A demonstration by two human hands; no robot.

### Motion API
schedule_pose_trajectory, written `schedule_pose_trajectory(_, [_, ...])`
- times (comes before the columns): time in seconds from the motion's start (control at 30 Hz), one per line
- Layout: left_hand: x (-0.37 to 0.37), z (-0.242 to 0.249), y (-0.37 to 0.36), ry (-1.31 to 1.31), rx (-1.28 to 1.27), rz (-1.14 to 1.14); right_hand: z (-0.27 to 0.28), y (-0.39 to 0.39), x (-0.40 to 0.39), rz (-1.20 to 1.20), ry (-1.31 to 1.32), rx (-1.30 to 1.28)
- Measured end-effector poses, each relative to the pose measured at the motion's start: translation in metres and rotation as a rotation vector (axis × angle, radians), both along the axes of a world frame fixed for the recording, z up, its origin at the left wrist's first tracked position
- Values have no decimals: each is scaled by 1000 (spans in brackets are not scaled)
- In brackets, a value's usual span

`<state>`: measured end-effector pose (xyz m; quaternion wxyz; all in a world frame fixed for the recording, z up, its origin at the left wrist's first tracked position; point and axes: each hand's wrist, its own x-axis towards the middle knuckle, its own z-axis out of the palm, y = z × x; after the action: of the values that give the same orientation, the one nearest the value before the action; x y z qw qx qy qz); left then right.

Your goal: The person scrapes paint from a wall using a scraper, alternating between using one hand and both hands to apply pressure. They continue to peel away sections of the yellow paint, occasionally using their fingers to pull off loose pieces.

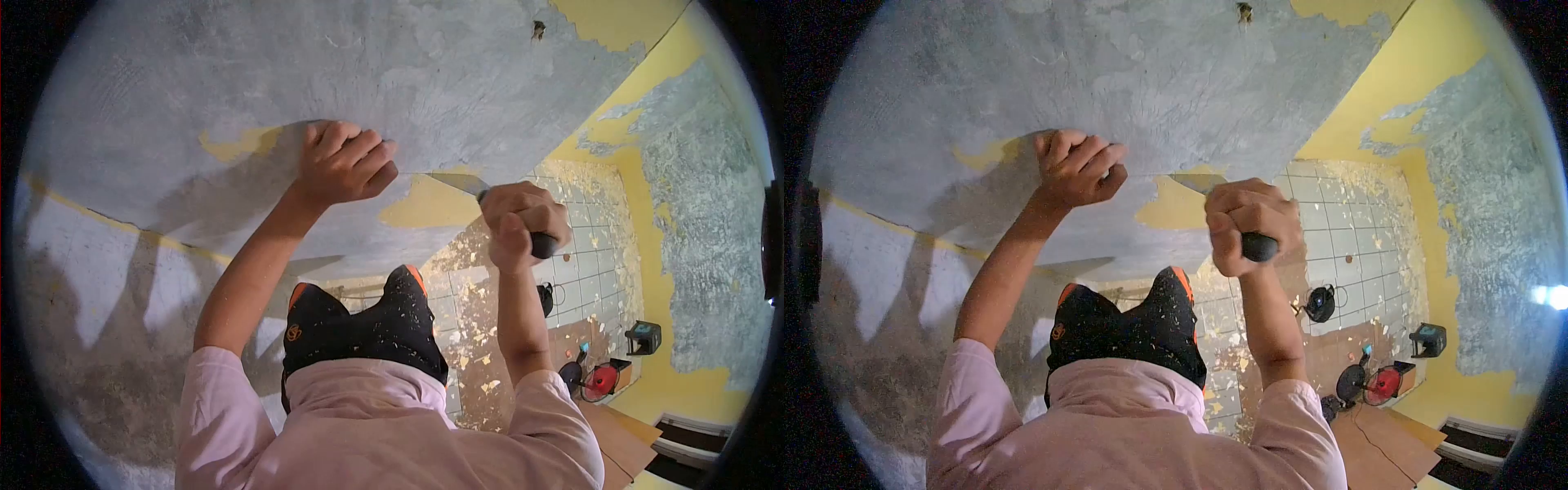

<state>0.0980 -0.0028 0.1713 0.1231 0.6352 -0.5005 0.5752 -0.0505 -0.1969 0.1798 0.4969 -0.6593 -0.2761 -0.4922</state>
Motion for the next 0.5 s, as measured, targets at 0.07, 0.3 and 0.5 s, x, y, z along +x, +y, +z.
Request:
schedule_pose_trajectory(0.07, [-3, 2, -1, -5, -7, -1, -7, 3, -6, -172, 15, -111])
schedule_pose_trajectory(0.3, [-1, 1, 0, -29, -9, 12, -14, 15, -19, 315, 552, -269])
schedule_pose_trajectory(0.5, [-3, 2, -2, -9, -22, -2, -2, 22, -4, 33, -58, -112])
